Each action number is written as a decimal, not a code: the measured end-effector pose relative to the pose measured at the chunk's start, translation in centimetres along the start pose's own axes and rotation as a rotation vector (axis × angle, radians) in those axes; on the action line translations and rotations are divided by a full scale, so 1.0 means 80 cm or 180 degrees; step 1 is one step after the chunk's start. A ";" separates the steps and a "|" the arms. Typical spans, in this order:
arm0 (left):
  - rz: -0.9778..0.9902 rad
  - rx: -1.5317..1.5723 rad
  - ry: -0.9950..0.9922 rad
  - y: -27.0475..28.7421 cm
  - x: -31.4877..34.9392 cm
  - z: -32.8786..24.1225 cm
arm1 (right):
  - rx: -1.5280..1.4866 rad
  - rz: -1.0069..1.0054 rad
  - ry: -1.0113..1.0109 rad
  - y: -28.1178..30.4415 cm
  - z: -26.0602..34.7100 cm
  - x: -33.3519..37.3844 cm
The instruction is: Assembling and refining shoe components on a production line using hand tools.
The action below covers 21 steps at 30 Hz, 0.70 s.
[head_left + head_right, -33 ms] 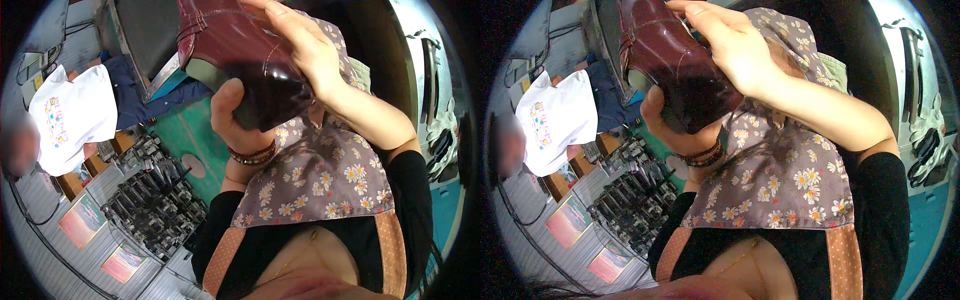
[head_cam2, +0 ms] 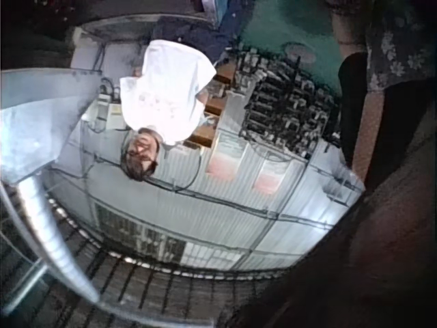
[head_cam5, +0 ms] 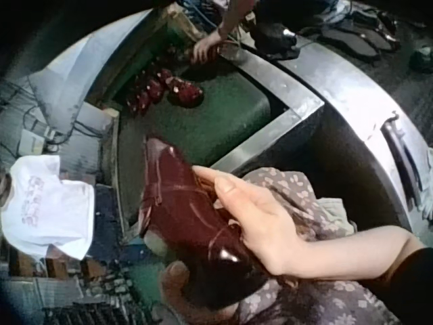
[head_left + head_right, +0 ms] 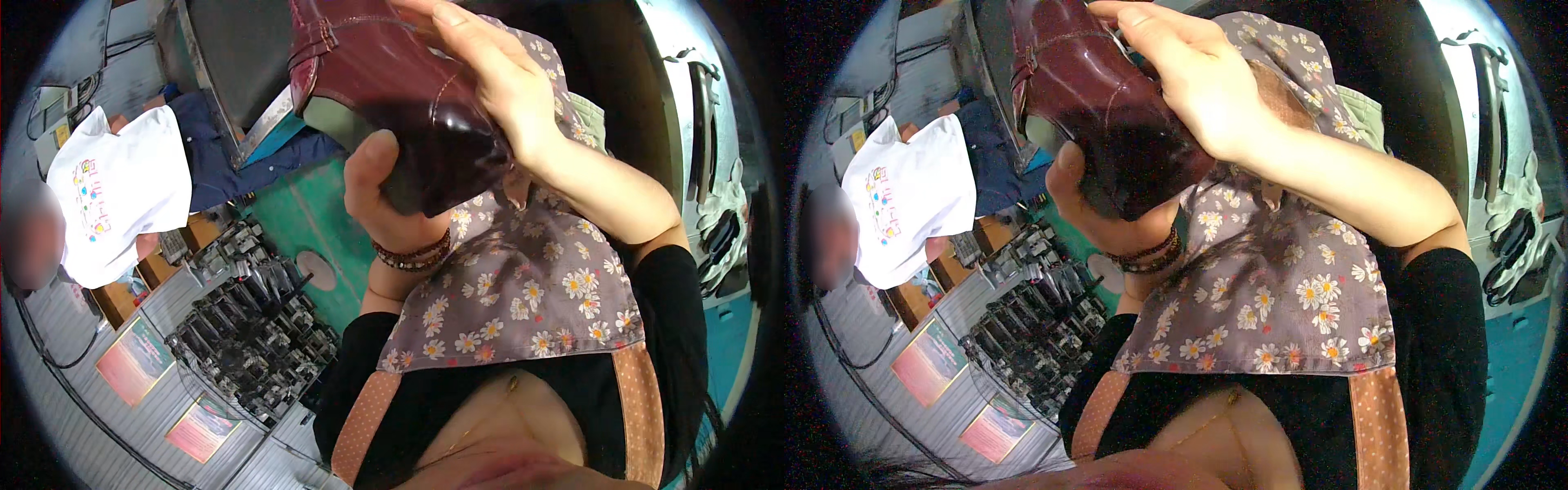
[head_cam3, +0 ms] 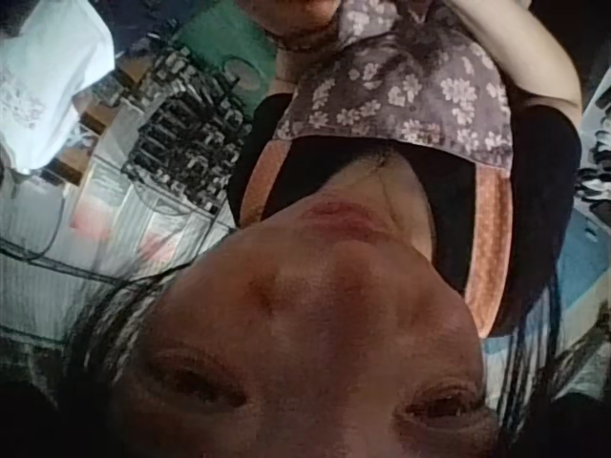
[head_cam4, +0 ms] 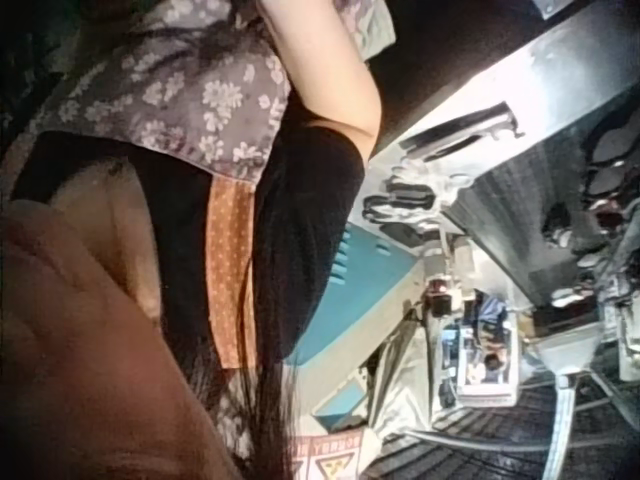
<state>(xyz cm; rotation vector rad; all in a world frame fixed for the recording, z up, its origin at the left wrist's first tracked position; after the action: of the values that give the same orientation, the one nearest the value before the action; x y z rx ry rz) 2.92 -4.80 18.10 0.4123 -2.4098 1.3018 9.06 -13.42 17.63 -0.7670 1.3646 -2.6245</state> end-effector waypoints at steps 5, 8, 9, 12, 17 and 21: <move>0.0190 0.0189 0.0198 -0.022 0.005 0.010 | 0.0056 0.0188 0.0420 -0.002 0.005 -0.001; 0.0383 0.0309 0.0168 -0.016 0.004 0.009 | 0.0134 0.0422 0.0671 -0.010 0.009 -0.003; 0.0385 0.0311 0.0135 -0.012 0.000 0.009 | 0.0136 0.0453 0.0660 -0.014 0.011 -0.006; 0.0728 0.0491 -0.0028 -0.004 -0.017 -0.004 | 0.0330 0.0405 0.0430 -0.022 0.007 -0.016; 0.1146 0.0730 0.0370 -0.009 -0.034 0.001 | 0.2078 0.0045 0.2371 -0.024 0.049 0.007; 0.1238 0.0965 0.0373 -0.020 -0.038 0.006 | 0.2593 -0.0267 0.2749 -0.029 0.057 0.025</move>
<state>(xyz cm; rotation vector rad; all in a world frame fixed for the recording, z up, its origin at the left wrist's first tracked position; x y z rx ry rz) 6.24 -5.81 17.68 -0.0642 -2.2701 1.8124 9.84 -16.04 22.38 0.4652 0.1587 -3.2725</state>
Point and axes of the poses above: each hand's wrist, its own x-axis away from the middle knuckle, its own y-axis out of the back of the hand, z = x × y, the point moved 7 cm from there along -x, towards the middle knuckle, and after that the axes turned 14 degrees about -z, right-handed, at the moved point
